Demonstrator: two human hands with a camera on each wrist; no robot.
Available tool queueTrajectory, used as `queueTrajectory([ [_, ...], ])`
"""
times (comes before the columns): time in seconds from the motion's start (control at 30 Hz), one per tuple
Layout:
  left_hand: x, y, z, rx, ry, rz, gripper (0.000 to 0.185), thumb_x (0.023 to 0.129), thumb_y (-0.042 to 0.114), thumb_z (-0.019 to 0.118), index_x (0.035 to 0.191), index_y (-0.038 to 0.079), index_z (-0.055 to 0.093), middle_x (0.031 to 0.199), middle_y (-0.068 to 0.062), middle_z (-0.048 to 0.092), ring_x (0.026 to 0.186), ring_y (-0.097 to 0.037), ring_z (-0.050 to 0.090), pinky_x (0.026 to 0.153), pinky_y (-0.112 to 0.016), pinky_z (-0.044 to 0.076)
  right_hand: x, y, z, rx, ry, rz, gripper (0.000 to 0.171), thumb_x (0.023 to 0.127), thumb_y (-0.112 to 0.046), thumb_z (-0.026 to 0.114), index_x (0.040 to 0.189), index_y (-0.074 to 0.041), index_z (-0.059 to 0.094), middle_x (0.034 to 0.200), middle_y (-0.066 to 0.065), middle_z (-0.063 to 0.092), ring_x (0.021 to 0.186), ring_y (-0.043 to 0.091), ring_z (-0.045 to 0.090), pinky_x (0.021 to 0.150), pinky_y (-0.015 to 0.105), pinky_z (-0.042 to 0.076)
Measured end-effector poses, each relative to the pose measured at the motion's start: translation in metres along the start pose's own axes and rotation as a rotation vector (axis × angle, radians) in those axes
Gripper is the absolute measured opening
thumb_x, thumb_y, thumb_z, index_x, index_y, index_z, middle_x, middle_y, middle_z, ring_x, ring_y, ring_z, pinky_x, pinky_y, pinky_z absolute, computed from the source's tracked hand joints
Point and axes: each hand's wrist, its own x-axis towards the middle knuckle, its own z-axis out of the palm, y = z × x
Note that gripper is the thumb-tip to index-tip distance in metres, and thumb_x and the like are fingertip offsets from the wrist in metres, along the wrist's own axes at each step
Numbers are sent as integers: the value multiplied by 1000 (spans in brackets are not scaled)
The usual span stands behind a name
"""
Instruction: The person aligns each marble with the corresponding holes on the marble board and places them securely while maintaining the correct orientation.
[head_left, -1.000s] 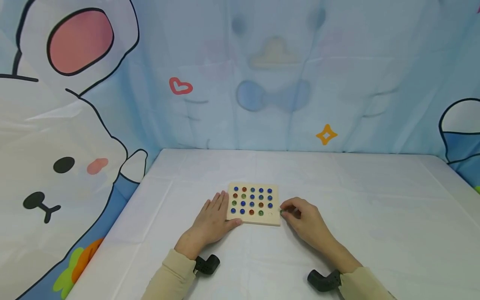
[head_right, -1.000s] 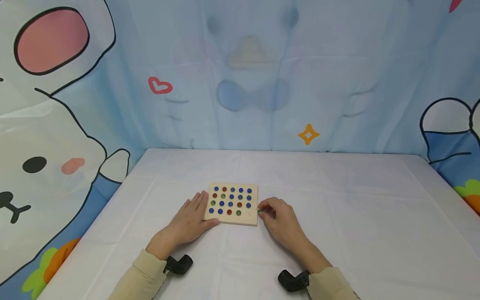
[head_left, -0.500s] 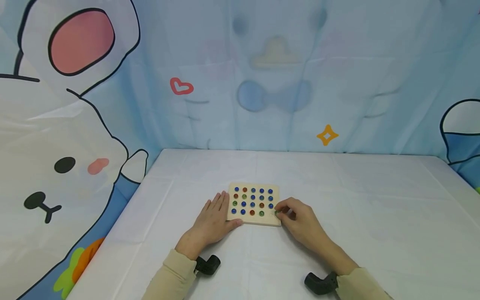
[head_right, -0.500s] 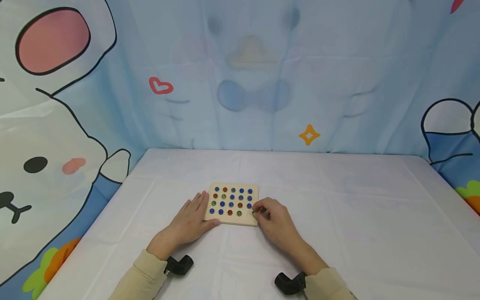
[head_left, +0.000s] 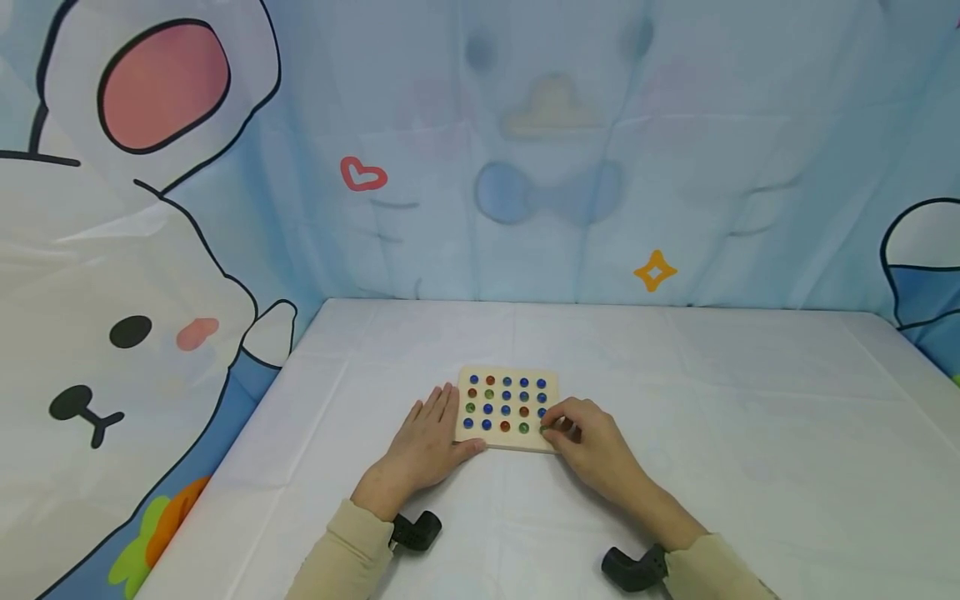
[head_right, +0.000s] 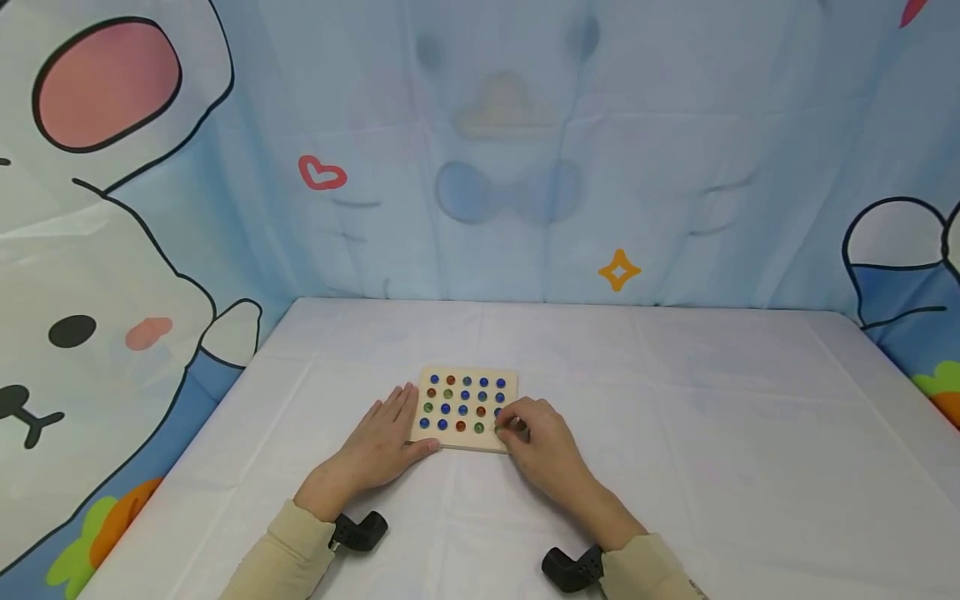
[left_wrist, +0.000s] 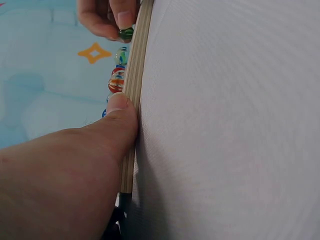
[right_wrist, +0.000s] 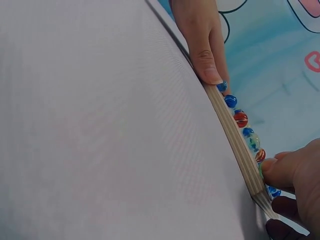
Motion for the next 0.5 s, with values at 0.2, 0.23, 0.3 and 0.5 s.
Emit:
queueTrajectory([
  [0.2, -1, 1, -1, -2, -4, -13, 90, 98, 57, 50, 157, -2, 17, 165, -17, 18, 154, -32, 16, 125, -50, 18, 1, 0, 2, -13, -1, 0, 15, 84, -5, 77, 93, -15, 69, 84, -8, 63, 77, 10, 49, 64, 20, 45],
  [0.23, -1, 1, -1, 0, -7, -15, 90, 98, 57, 49, 157, -1, 16, 165, -16, 18, 154, -31, 15, 125, -50, 17, 1, 1, 2, -12, -4, 3, 15, 85, -5, 77, 93, -16, 70, 84, -9, 63, 77, 9, 49, 65, 20, 45],
  [0.3, 0, 1, 0, 1, -7, -16, 90, 98, 58, 49, 157, -1, 16, 165, -16, 18, 155, -31, 15, 125, -50, 17, 2, 1, 3, -7, -8, 8, 15, 85, -5, 76, 93, -16, 70, 85, -9, 63, 77, 10, 49, 65, 20, 45],
  [0.5, 1, -1, 2, -2, -2, -10, 91, 98, 60, 47, 157, -1, 15, 165, -16, 17, 155, -31, 14, 125, -50, 17, 1, 1, 3, -1, 2, 1, 15, 84, -4, 77, 93, -15, 71, 85, -9, 64, 77, 9, 49, 65, 21, 44],
])
